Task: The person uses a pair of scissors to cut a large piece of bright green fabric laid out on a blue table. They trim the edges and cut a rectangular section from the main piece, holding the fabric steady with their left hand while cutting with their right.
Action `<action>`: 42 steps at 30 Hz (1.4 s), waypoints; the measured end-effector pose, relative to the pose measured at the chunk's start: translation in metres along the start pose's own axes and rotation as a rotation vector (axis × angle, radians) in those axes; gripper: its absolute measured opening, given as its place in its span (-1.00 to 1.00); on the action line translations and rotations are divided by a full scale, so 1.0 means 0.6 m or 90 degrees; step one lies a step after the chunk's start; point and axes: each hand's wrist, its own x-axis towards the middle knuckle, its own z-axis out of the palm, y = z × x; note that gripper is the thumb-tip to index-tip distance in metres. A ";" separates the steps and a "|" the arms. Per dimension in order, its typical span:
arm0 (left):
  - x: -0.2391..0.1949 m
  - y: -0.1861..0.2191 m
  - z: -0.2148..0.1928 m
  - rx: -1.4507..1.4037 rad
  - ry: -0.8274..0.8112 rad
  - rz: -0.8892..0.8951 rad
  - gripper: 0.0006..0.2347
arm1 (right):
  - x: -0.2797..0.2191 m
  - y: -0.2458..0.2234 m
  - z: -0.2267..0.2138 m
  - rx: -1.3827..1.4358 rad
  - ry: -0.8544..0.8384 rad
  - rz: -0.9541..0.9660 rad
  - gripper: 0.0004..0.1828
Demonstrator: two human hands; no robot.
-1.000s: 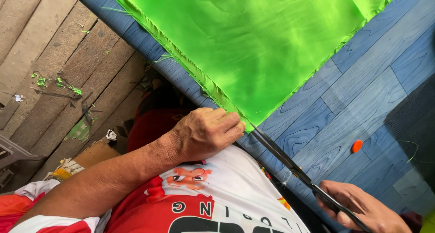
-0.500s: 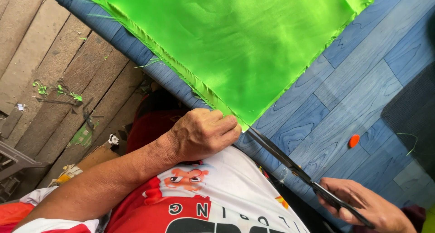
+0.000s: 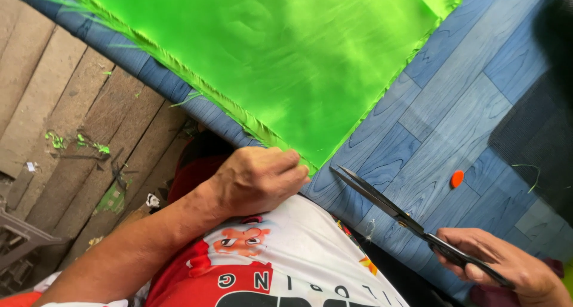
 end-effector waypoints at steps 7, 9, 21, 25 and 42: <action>0.017 -0.151 -0.112 0.131 0.045 -0.062 -0.84 | -0.002 -0.042 -0.025 -0.062 -0.089 -0.163 -0.26; 0.011 -0.222 -0.135 0.237 0.006 -0.062 -0.69 | 0.002 -0.035 -0.020 -0.070 -0.052 -0.229 -0.25; 0.035 -0.538 -0.267 0.283 -0.181 -0.347 -0.45 | 0.128 0.015 0.093 0.208 0.198 -0.397 -0.39; 0.031 -0.655 -0.277 0.316 -0.014 -0.378 -0.72 | 0.173 0.039 0.134 0.340 0.302 -0.395 -0.46; 0.011 -0.785 -0.291 0.146 -0.130 -0.433 -0.76 | 0.141 -0.076 0.297 0.349 0.601 -0.432 -0.62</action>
